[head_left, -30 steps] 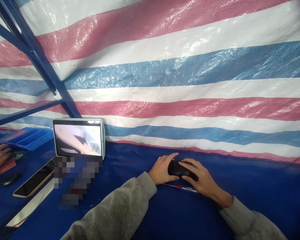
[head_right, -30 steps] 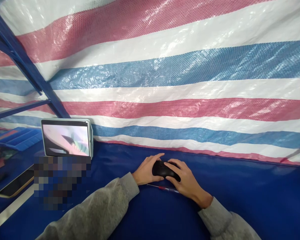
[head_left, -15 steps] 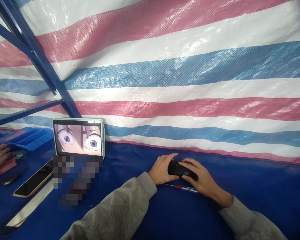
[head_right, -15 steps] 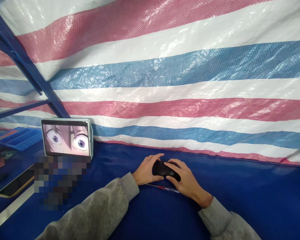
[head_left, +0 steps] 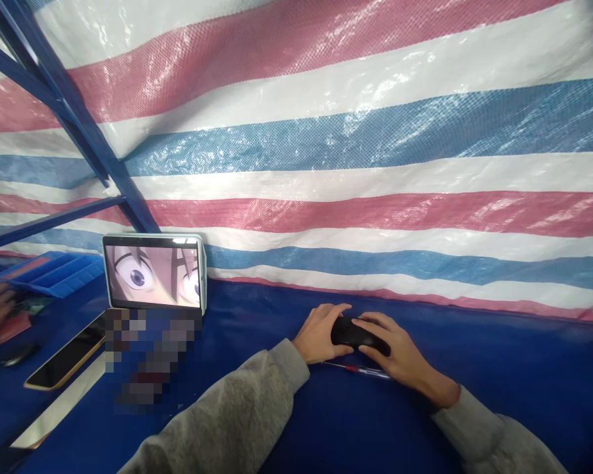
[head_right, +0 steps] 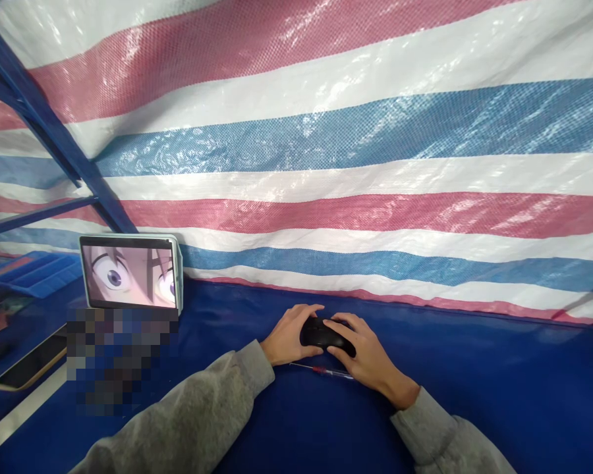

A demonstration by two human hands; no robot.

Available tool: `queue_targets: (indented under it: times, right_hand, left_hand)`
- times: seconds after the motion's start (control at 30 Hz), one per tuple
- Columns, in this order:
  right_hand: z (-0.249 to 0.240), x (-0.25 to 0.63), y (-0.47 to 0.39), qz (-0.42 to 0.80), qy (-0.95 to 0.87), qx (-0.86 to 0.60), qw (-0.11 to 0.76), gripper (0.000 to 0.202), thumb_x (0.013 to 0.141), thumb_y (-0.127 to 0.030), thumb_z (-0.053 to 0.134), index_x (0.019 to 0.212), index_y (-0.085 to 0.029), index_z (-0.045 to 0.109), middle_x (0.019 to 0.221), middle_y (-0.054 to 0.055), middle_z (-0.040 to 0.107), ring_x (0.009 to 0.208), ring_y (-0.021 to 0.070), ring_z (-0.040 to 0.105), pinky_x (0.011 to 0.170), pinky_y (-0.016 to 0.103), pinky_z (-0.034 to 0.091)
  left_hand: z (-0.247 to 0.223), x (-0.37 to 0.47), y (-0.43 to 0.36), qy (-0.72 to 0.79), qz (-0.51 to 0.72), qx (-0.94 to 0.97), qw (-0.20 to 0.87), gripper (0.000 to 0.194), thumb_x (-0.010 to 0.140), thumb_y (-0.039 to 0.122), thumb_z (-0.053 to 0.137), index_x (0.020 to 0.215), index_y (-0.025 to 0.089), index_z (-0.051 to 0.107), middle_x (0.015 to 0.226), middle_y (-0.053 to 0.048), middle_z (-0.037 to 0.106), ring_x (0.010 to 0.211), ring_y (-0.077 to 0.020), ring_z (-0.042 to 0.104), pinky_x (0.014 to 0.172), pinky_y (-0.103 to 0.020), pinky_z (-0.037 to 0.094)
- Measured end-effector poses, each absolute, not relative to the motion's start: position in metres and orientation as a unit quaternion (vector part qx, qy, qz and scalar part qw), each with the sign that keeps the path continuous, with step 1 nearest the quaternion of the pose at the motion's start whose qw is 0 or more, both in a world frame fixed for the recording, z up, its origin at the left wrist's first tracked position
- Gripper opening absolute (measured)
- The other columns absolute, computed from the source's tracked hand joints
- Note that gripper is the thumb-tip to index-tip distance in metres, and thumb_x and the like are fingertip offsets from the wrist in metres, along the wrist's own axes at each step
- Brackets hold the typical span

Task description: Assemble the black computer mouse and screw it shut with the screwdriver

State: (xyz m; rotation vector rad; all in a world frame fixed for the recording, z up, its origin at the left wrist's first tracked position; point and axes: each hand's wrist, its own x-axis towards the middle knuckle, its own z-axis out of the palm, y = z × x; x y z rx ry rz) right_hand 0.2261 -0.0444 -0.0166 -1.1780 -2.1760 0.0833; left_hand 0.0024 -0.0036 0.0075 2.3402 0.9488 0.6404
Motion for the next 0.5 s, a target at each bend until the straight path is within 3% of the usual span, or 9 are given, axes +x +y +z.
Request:
queue_targets:
  times: [0.5]
  right_hand:
    - [-0.0184,0.225,-0.0444,0.034,-0.831,-0.453,0.321,0.042,0.089,-0.044,0.055,0.126,-0.026,0.061,0.122,0.01,0.061,0.111,0.0258,0.059,0.093,0.043,0.052]
  left_hand:
    - [0.0058,0.002,-0.003,0.353,0.239,0.87,0.247,0.079,0.067,0.036,0.082,0.135,0.03,0.042,0.124,-0.007,0.056,0.119,-0.0292,0.049,0.102,-0.046,0.037]
